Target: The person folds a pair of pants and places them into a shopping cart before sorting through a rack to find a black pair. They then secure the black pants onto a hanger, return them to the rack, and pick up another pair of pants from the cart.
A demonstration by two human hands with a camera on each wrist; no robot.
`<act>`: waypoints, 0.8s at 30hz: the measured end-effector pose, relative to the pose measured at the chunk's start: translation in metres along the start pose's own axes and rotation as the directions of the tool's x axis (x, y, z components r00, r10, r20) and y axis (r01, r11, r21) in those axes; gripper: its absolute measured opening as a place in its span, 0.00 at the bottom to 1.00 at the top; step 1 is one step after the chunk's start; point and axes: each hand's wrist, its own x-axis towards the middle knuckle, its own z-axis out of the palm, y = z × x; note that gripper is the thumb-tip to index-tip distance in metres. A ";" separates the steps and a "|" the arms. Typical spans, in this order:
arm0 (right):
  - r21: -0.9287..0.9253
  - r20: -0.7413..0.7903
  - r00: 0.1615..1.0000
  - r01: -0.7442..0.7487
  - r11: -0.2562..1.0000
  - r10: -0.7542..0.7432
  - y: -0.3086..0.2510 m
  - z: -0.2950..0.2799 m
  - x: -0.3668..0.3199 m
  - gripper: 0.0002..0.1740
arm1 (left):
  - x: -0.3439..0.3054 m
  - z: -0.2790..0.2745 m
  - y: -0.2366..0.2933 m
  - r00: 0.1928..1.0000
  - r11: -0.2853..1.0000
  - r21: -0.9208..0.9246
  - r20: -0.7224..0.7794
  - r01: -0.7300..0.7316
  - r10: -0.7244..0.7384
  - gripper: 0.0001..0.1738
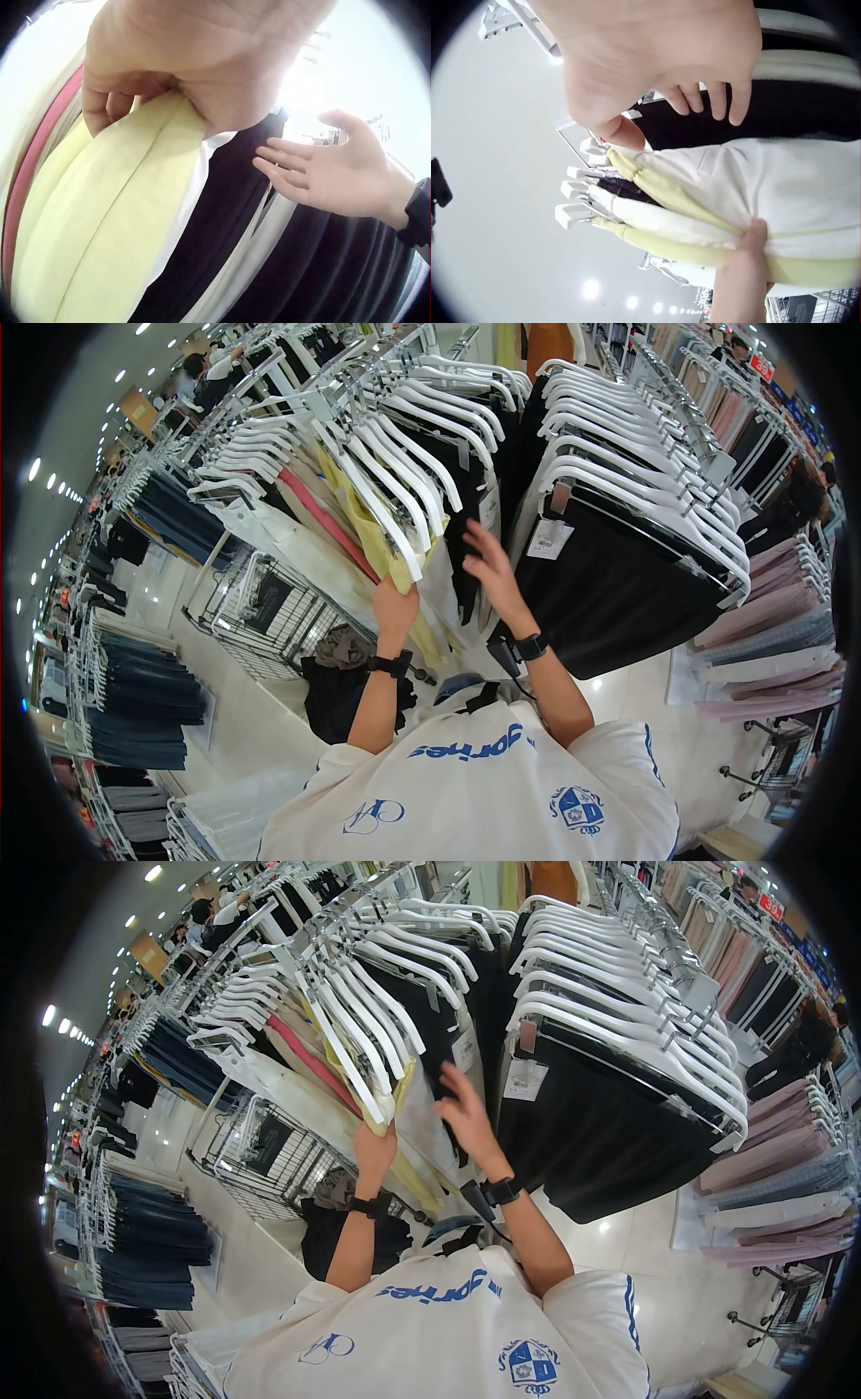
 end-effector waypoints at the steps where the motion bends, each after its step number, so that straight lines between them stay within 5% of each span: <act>1: -0.042 -0.029 0.999 0.025 0.999 -0.026 -0.008 -0.005 0.003 0.40 | -0.001 -0.001 -0.001 1.000 1.000 0.008 -0.004 0.013 -0.013 0.15; 13: -0.195 -0.054 0.998 -0.052 0.979 0.043 -0.025 -0.012 0.024 0.40 | -0.007 -0.003 0.002 1.000 1.000 -0.008 0.012 0.023 -0.023 0.16; 20: -0.223 -0.074 0.990 -0.135 0.965 0.121 0.015 -0.007 0.034 0.41 | -0.010 0.001 0.000 1.000 1.000 -0.006 0.020 0.023 -0.023 0.16; 24: -0.139 0.024 0.993 -0.115 0.984 0.120 0.044 -0.004 0.043 0.27 | -0.013 0.002 0.013 0.999 1.000 -0.005 0.043 0.029 -0.029 0.16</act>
